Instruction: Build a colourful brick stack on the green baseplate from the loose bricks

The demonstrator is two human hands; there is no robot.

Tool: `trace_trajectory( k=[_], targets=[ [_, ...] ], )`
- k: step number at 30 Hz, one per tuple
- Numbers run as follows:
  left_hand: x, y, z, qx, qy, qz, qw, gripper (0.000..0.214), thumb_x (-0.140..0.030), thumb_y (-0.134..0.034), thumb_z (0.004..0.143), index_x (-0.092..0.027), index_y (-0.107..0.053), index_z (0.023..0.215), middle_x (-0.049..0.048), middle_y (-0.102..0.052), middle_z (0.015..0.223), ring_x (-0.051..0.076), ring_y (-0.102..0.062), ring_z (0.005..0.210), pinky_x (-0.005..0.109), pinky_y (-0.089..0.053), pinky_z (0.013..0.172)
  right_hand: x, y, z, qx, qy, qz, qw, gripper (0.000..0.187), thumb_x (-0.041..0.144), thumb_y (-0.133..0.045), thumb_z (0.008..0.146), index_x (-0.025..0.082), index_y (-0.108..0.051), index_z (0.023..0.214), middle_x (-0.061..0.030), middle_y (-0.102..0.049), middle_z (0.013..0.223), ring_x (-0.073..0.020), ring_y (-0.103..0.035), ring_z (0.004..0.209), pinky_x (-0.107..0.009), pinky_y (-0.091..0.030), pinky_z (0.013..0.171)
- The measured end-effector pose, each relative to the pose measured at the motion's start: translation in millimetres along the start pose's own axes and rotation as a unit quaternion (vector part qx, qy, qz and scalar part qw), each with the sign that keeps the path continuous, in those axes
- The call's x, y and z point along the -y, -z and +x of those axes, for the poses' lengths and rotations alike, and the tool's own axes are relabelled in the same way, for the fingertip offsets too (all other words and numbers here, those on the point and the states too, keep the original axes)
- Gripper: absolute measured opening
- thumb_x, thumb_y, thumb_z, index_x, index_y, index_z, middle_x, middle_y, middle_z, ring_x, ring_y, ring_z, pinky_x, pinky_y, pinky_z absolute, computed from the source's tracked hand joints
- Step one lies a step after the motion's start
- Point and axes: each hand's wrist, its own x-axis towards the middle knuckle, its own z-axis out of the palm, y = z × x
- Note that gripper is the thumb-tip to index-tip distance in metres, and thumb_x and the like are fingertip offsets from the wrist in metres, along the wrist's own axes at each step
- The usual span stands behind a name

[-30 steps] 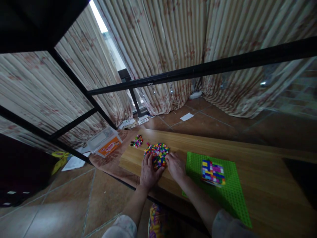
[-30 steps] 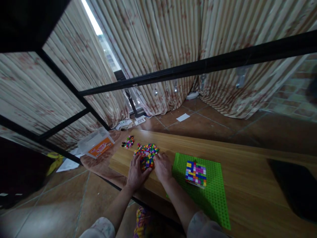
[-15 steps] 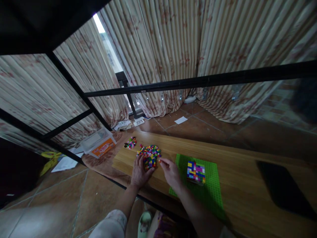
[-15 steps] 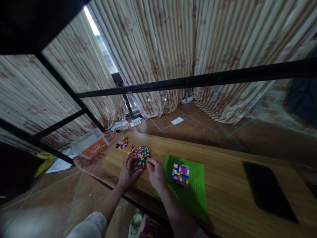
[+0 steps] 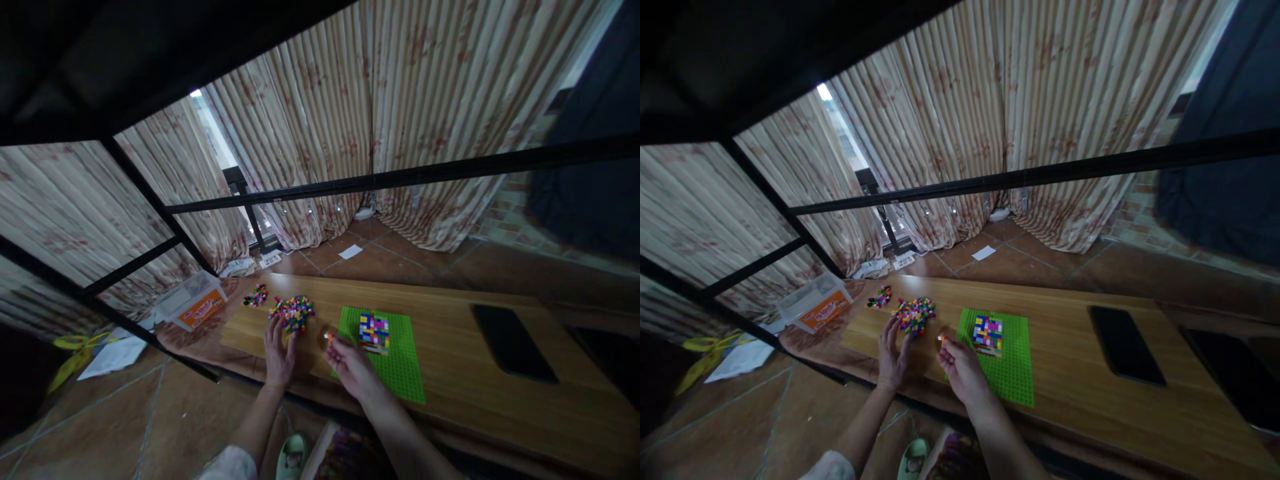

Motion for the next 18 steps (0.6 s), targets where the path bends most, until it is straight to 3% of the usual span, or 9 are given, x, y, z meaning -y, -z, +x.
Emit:
trace_trajectory(
  k=[2,4,7,12,18],
  targets=[
    [-29.2,-1.6,-17.2,0.034,0.056,-0.090,0.994,0.040,-0.038,-0.050,0.090,-0.018,-0.056,0.124,0.0129,-0.058,0.126,0.024,-0.052,0.122,0.044,-0.040,0.105,-3.6,1.3,-12.7,-0.010,-0.016,0.029,0.999,0.026,0.035,-0.081,0.061,0.021,-0.073,0.082,-0.0030,-0.071,0.078,-0.0119,-0.061,0.067,-0.026,-0.052,0.067],
    [-55.2,-3.7,-34.4,0.109,0.129,-0.189,0.967,0.036,-0.039,-0.054,0.088,-0.019,-0.062,0.116,0.0103,-0.066,0.114,0.022,-0.062,0.107,0.038,-0.049,0.095,-7.9,0.8,-26.5,-0.018,-0.027,0.049,0.998,0.027,0.032,-0.083,0.061,0.020,-0.073,0.083,-0.0028,-0.071,0.081,-0.0113,-0.061,0.070,-0.024,-0.051,0.068],
    [-80.1,-2.8,-52.5,0.148,0.201,-0.259,0.933,0.028,-0.038,-0.058,0.085,-0.017,-0.070,0.099,0.0085,-0.072,0.099,0.021,-0.066,0.095,0.034,-0.051,0.088,-13.8,-2.1,-47.2,-0.022,-0.031,0.064,0.997,0.028,0.031,-0.084,0.060,0.019,-0.073,0.083,-0.0026,-0.070,0.082,-0.0107,-0.061,0.072,-0.023,-0.050,0.069],
    [-89.2,14.0,-63.2,0.178,0.266,-0.327,0.889,0.021,-0.033,-0.066,0.077,-0.015,-0.072,0.086,0.0069,-0.074,0.085,0.019,-0.068,0.078,0.030,-0.055,0.076,-14.2,-3.8,-78.8,-0.048,0.011,-0.040,0.998,0.031,0.039,-0.082,0.061,0.018,-0.072,0.083,-0.0008,-0.067,0.074,-0.0093,-0.057,0.065,-0.021,-0.046,0.060],
    [-89.9,37.7,-66.9,0.309,0.244,-0.358,0.846,0.017,-0.026,-0.070,0.071,-0.015,-0.068,0.084,0.0043,-0.071,0.076,0.016,-0.066,0.070,0.025,-0.053,0.064,1.6,5.4,-110.7,-0.017,0.048,-0.272,0.961,0.034,0.047,-0.074,0.069,0.019,-0.072,0.088,-0.0015,-0.067,0.074,-0.0111,-0.055,0.064,-0.021,-0.041,0.055]
  ],
)
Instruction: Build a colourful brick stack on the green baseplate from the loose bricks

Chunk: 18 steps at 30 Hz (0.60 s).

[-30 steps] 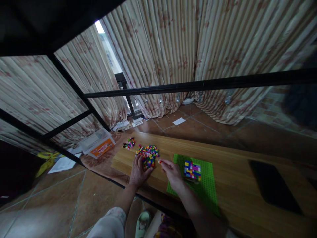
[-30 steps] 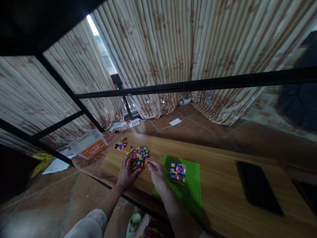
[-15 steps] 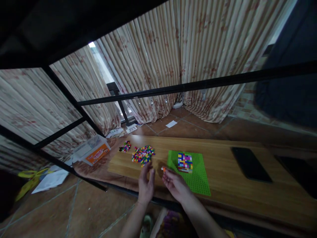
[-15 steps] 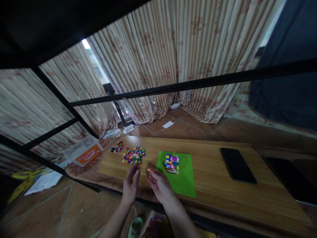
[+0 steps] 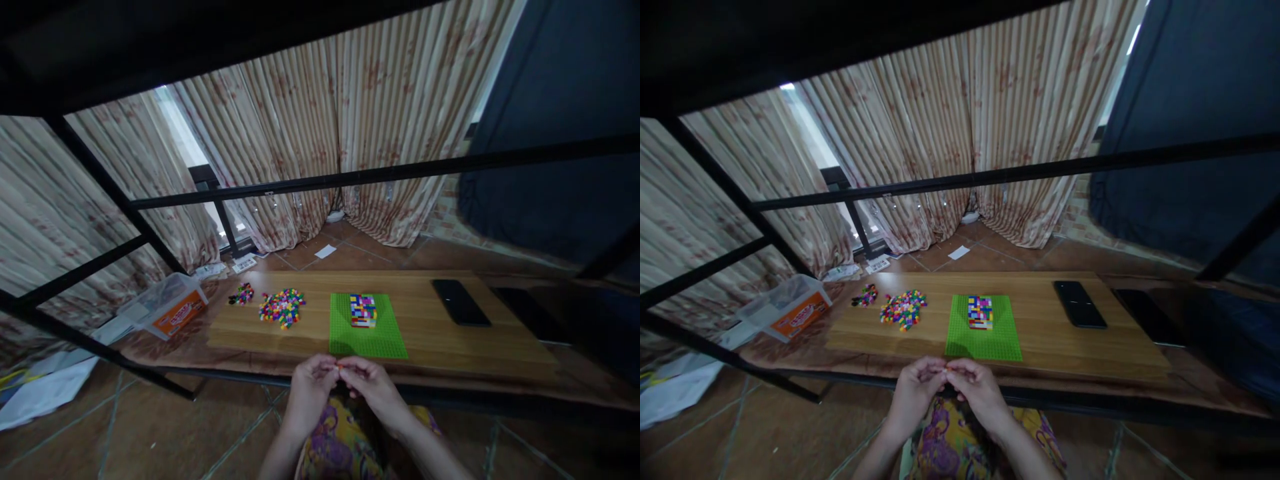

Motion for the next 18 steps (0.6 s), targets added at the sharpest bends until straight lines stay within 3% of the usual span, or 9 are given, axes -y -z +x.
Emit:
trace_trajectory(
  k=[6,11,14,18],
  targets=[
    [-17.8,-4.3,-16.7,0.048,-0.031,0.077,0.995,0.008,-0.022,-0.063,0.077,-0.018,-0.066,0.083,0.0036,-0.069,0.079,0.015,-0.065,0.075,0.024,-0.050,0.071,15.8,7.6,-16.7,0.022,0.055,-0.111,0.992,0.022,0.041,-0.069,0.074,0.019,-0.073,0.076,0.0003,-0.064,0.065,-0.0106,-0.050,0.057,-0.022,-0.040,0.053],
    [-19.9,-5.5,-20.3,0.089,-0.003,0.084,0.993,0.009,-0.024,-0.061,0.078,-0.018,-0.067,0.081,0.0035,-0.069,0.075,0.015,-0.063,0.069,0.024,-0.049,0.066,14.7,24.4,-23.7,0.014,0.028,-0.091,0.995,0.024,0.044,-0.070,0.074,0.020,-0.074,0.075,0.0011,-0.060,0.060,-0.0105,-0.051,0.053,-0.024,-0.043,0.053],
    [-11.2,3.7,-3.7,0.050,-0.014,0.114,0.992,0.012,-0.026,-0.061,0.078,-0.018,-0.069,0.081,0.0046,-0.070,0.075,0.016,-0.064,0.069,0.025,-0.049,0.066,10.3,45.8,-21.3,-0.051,0.000,-0.024,0.998,0.028,0.047,-0.074,0.070,0.021,-0.075,0.082,0.0011,-0.060,0.063,-0.0110,-0.054,0.056,-0.025,-0.049,0.058],
    [-0.8,22.4,45.7,-0.045,-0.108,0.230,0.966,0.017,-0.026,-0.055,0.083,-0.019,-0.070,0.086,0.0059,-0.072,0.085,0.019,-0.066,0.080,0.029,-0.050,0.075,9.1,76.2,-9.9,-0.139,-0.005,0.043,0.989,0.041,0.047,-0.080,0.063,0.025,-0.075,0.096,-0.0001,-0.065,0.075,-0.0121,-0.058,0.064,-0.029,-0.054,0.066]
  ],
)
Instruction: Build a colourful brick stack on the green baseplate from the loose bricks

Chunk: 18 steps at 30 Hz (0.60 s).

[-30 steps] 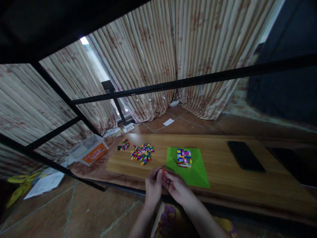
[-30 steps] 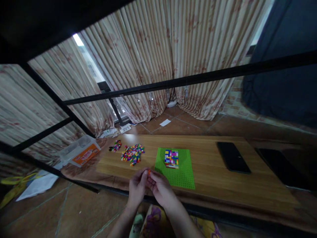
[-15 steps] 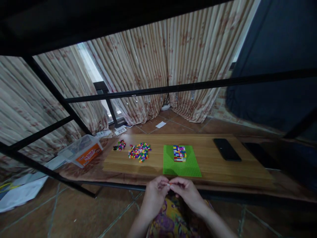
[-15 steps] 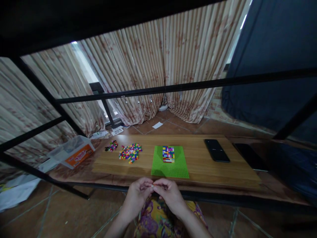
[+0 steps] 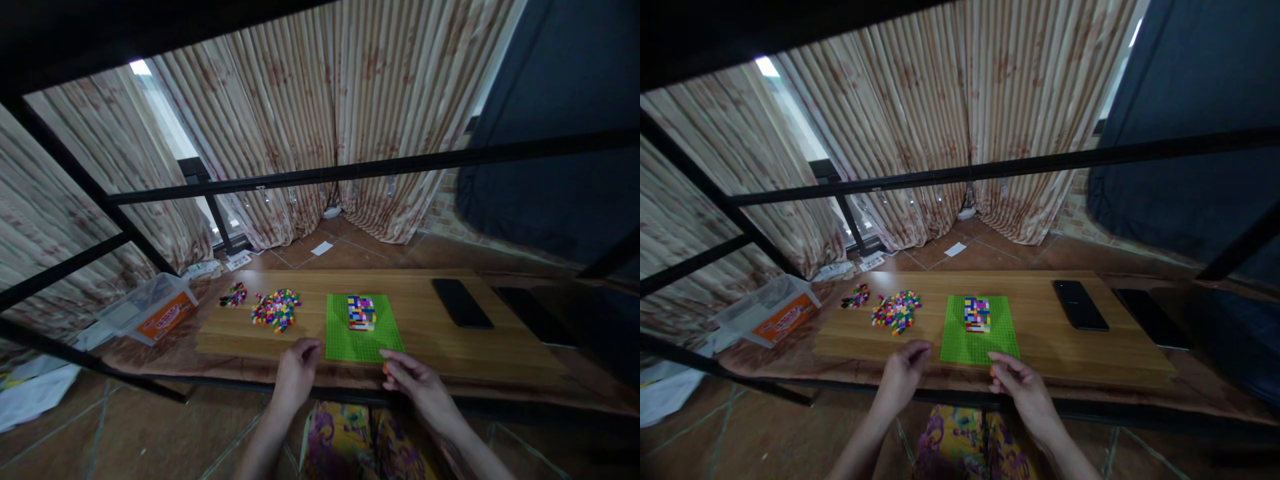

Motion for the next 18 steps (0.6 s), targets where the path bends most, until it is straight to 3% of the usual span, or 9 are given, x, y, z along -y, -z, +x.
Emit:
trace_trajectory(
  k=[3,8,13,18],
  targets=[
    [17.2,1.2,42.1,-0.023,-0.070,0.136,0.988,0.022,-0.018,-0.047,0.084,-0.019,-0.069,0.084,0.0066,-0.070,0.083,0.019,-0.065,0.080,0.030,-0.050,0.075,6.6,12.2,15.4,-0.028,0.017,-0.005,0.999,0.041,0.048,-0.081,0.060,0.022,-0.076,0.091,-0.0023,-0.067,0.073,-0.0143,-0.061,0.066,-0.032,-0.056,0.070],
    [40.2,-2.2,91.0,-0.031,-0.129,0.327,0.936,0.029,-0.013,-0.040,0.086,-0.019,-0.068,0.082,0.0099,-0.068,0.084,0.021,-0.063,0.082,0.032,-0.050,0.075,29.3,19.4,42.8,-0.042,0.079,-0.049,0.995,0.037,0.050,-0.079,0.061,0.020,-0.074,0.082,-0.0055,-0.070,0.076,-0.0181,-0.065,0.069,-0.034,-0.055,0.071],
    [56.2,-3.3,105.8,-0.025,-0.127,0.355,0.926,0.031,-0.011,-0.039,0.084,-0.020,-0.068,0.077,0.0126,-0.068,0.085,0.026,-0.062,0.087,0.036,-0.051,0.076,54.4,17.3,83.8,-0.077,0.161,-0.116,0.977,0.034,0.048,-0.079,0.062,0.021,-0.072,0.081,-0.0048,-0.071,0.080,-0.0179,-0.064,0.075,-0.033,-0.051,0.073],
    [59.6,-3.0,105.4,-0.027,-0.114,0.368,0.922,0.029,-0.006,-0.042,0.079,-0.018,-0.068,0.077,0.0125,-0.068,0.089,0.028,-0.061,0.090,0.040,-0.050,0.079,58.6,5.6,127.1,-0.083,0.188,-0.108,0.973,0.034,0.049,-0.079,0.057,0.022,-0.071,0.076,-0.0040,-0.072,0.079,-0.0186,-0.063,0.077,-0.035,-0.048,0.078]
  ],
)
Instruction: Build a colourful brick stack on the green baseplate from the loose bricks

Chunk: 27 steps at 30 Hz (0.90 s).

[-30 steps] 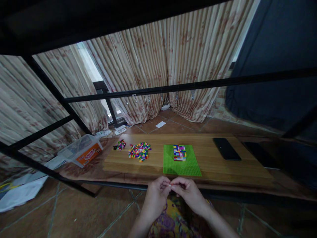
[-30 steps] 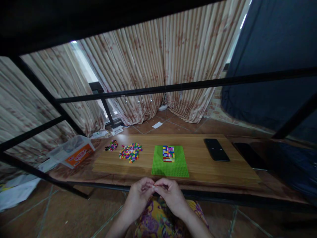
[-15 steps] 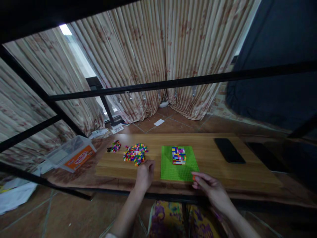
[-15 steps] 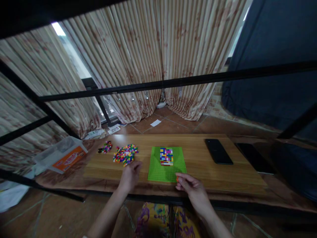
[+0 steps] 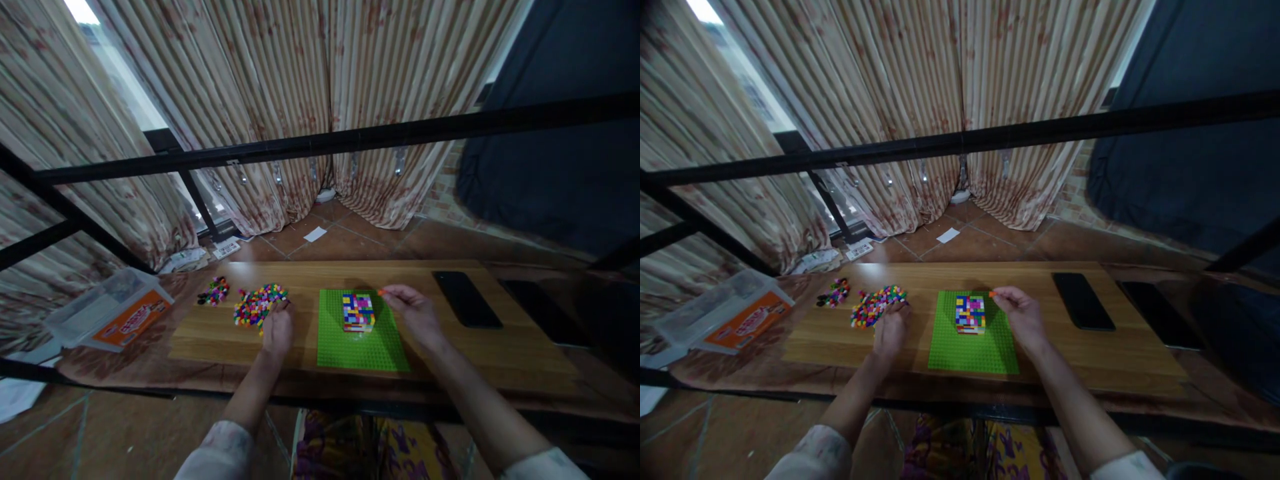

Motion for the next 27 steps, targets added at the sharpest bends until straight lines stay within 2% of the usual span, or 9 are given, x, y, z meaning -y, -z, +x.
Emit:
trace_trajectory(
  k=[5,9,11,14,17,21,27],
  targets=[
    [-19.5,4.5,7.4,-0.024,0.015,-0.017,0.999,0.029,-0.006,-0.043,0.080,-0.018,-0.068,0.090,0.0109,-0.067,0.102,0.028,-0.059,0.097,0.041,-0.049,0.086,-14.2,-12.6,16.3,0.025,-0.017,0.016,0.999,0.032,0.046,-0.080,0.056,0.021,-0.072,0.075,-0.0026,-0.072,0.078,-0.0163,-0.062,0.073,-0.034,-0.046,0.078],
    [-54.0,7.8,27.8,-0.047,0.005,-0.153,0.987,0.025,-0.011,-0.049,0.082,-0.019,-0.070,0.094,0.0074,-0.070,0.099,0.024,-0.062,0.097,0.040,-0.046,0.094,-18.9,-14.2,17.4,0.042,-0.031,0.023,0.998,0.030,0.044,-0.079,0.057,0.021,-0.072,0.075,-0.0019,-0.071,0.077,-0.0152,-0.061,0.072,-0.033,-0.046,0.077],
    [-71.9,4.8,40.7,-0.024,0.031,-0.263,0.964,0.022,-0.017,-0.053,0.083,-0.021,-0.070,0.098,0.0059,-0.072,0.098,0.022,-0.064,0.094,0.037,-0.048,0.091,-19.5,-14.9,16.1,0.050,-0.033,0.024,0.998,0.030,0.044,-0.079,0.058,0.021,-0.073,0.076,-0.0018,-0.071,0.076,-0.0152,-0.061,0.072,-0.033,-0.045,0.077],
    [-93.2,-7.3,58.2,0.037,0.068,-0.437,0.896,0.019,-0.024,-0.056,0.084,-0.020,-0.071,0.096,0.0047,-0.073,0.095,0.018,-0.066,0.088,0.031,-0.050,0.084,-20.0,-16.5,14.7,0.055,-0.031,0.021,0.998,0.030,0.044,-0.079,0.058,0.021,-0.073,0.076,-0.0015,-0.071,0.076,-0.0151,-0.060,0.072,-0.032,-0.045,0.076],
    [-106.8,-22.8,68.9,0.077,0.086,-0.516,0.849,0.018,-0.023,-0.060,0.081,-0.018,-0.072,0.094,0.0041,-0.074,0.087,0.016,-0.067,0.081,0.029,-0.052,0.079,-20.0,-17.3,15.3,0.062,-0.024,0.012,0.998,0.029,0.044,-0.078,0.060,0.021,-0.072,0.076,-0.0015,-0.071,0.076,-0.0154,-0.060,0.072,-0.032,-0.045,0.076],
    [-117.9,-36.9,71.9,0.099,0.089,-0.550,0.825,0.016,-0.021,-0.064,0.077,-0.018,-0.073,0.091,0.0038,-0.074,0.087,0.015,-0.067,0.079,0.029,-0.053,0.078,-18.9,-15.8,16.9,0.074,-0.012,-0.003,0.997,0.025,0.042,-0.077,0.062,0.021,-0.073,0.076,-0.0015,-0.071,0.078,-0.0160,-0.061,0.075,-0.031,-0.045,0.078],
    [-125.4,-42.3,69.9,0.111,0.103,-0.588,0.794,0.018,-0.015,-0.070,0.069,-0.016,-0.073,0.087,0.0059,-0.075,0.087,0.016,-0.068,0.081,0.031,-0.054,0.080,-14.6,-13.5,17.5,0.099,0.002,-0.018,0.995,0.022,0.039,-0.074,0.067,0.021,-0.074,0.078,-0.0011,-0.072,0.078,-0.0159,-0.061,0.074,-0.031,-0.046,0.077]
  ],
)
